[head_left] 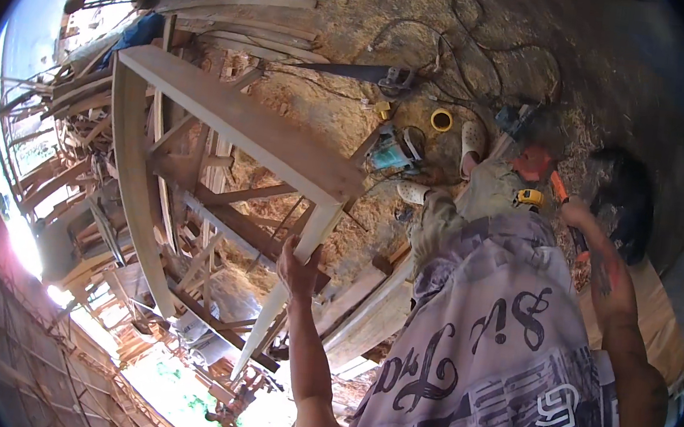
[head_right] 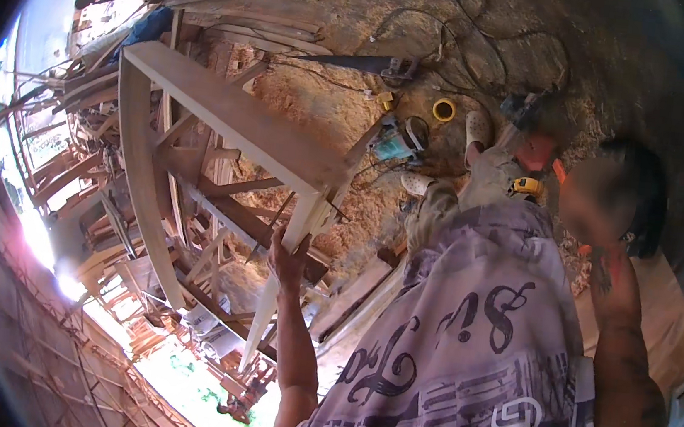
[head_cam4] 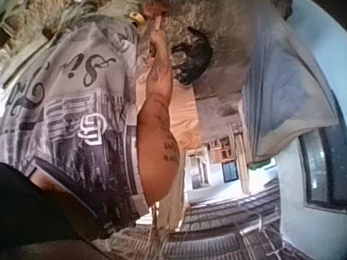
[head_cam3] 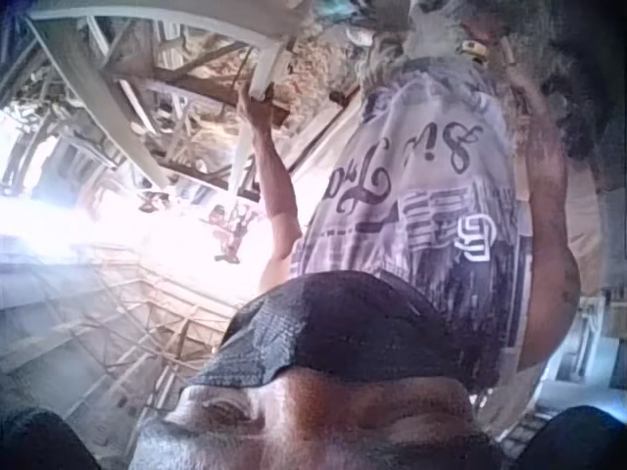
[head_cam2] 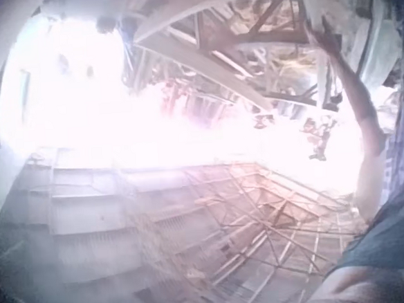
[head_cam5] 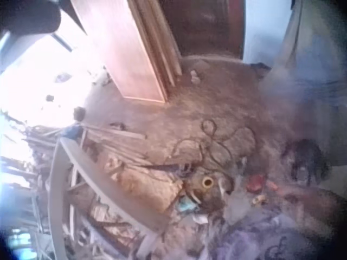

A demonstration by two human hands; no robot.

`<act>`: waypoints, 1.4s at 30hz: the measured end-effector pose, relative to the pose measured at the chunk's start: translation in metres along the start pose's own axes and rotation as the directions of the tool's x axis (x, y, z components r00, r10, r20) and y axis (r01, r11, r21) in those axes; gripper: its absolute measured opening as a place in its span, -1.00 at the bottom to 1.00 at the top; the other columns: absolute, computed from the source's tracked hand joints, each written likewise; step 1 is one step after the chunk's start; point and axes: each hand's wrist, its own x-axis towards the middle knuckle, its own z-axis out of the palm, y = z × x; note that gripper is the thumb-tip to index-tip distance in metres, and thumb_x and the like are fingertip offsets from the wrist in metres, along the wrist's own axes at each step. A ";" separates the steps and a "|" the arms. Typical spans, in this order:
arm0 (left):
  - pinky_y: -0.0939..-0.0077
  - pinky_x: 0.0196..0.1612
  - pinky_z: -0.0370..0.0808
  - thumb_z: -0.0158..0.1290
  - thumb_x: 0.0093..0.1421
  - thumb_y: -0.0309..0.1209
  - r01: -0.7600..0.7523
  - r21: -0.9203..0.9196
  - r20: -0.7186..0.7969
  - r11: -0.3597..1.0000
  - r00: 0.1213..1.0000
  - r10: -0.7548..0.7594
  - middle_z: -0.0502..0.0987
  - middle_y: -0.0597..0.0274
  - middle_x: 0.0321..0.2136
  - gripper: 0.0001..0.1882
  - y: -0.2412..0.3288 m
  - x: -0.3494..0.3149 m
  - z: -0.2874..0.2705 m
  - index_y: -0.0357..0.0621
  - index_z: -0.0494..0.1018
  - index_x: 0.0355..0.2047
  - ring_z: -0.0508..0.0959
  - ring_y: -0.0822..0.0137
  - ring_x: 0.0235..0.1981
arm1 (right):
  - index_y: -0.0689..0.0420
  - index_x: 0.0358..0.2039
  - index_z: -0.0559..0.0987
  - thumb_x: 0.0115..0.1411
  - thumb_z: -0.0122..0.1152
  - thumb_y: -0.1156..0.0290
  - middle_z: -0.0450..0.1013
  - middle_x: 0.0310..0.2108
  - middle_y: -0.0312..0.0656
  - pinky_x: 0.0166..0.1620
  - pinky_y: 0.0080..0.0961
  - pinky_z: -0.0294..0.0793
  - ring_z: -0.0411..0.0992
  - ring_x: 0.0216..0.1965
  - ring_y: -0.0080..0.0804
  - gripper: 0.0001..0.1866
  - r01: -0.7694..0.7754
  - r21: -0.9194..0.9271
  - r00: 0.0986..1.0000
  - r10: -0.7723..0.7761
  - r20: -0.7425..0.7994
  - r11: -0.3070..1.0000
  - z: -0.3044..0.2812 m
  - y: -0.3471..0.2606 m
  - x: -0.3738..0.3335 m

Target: The person holds two wooden beams together to form a corner joint, drills a pilot hole into the wood using a power drill, and hammers a nail into the joint to secure it.

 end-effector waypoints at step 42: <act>0.40 -0.09 0.47 -0.03 0.40 -0.11 0.485 -0.866 0.495 0.117 0.866 0.069 0.61 0.13 -0.16 -0.56 0.102 -0.023 0.058 -0.30 0.54 -0.11 0.59 0.30 -0.15 | 0.18 -0.43 0.68 0.12 0.17 0.30 0.60 -0.45 -0.01 -0.34 -0.12 0.56 0.61 -0.39 -0.08 -0.77 0.441 -0.378 0.897 -0.416 0.151 0.814 0.062 0.069 -0.013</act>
